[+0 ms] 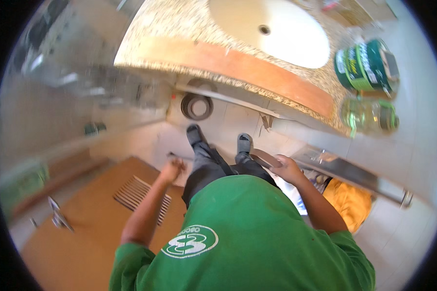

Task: The person installs a flexible dark trim strip along the bottom edge of a bathroom vanity cabinet. They measure and cut the trim, then press it into place along the cabinet's edge.

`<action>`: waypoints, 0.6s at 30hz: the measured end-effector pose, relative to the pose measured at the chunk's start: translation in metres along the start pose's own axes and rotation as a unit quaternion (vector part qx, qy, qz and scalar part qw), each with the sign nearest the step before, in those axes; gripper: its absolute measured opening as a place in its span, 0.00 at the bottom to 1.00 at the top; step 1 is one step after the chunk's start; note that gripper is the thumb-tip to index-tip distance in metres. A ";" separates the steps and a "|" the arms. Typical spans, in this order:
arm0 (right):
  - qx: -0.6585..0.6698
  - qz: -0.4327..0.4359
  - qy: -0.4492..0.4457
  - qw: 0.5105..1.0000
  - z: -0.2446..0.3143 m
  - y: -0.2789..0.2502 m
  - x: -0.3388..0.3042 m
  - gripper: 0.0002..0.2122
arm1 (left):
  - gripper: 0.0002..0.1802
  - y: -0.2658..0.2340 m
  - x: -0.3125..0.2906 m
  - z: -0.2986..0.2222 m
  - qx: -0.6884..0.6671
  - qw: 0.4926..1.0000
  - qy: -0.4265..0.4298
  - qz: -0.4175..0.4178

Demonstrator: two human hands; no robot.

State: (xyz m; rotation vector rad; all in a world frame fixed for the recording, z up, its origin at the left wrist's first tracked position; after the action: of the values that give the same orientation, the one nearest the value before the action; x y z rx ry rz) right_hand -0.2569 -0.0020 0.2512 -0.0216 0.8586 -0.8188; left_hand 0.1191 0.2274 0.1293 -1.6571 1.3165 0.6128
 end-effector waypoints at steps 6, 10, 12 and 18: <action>-0.309 0.136 -0.208 0.918 0.001 0.050 0.067 0.23 | 0.25 0.110 -0.022 -0.143 -0.023 0.971 0.205 -0.120; -0.346 0.218 -0.224 0.885 0.008 0.079 0.103 0.21 | 0.20 0.160 -0.024 -0.177 -0.039 0.919 0.346 -0.187; -0.401 0.259 -0.295 0.828 0.007 0.097 0.113 0.21 | 0.18 0.186 -0.004 -0.154 -0.036 0.938 0.312 -0.147; -0.296 0.177 -0.354 0.869 -0.012 0.118 0.174 0.13 | 0.13 0.253 0.041 -0.083 -0.098 0.965 0.223 -0.099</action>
State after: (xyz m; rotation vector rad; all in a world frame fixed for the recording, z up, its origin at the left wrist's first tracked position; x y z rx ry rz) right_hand -0.1250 -0.0284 0.0885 -0.6542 0.3567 -0.1326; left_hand -0.1184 0.1285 0.0481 -2.1479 1.4076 0.2598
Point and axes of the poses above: each hand's wrist, its own x-axis towards the middle knuckle, its own y-axis out of the palm, z = x × y, the point moved 9 cm from there along x, towards the middle knuckle, and after that the axes turned 12 degrees about -z, right-handed, at the moved point
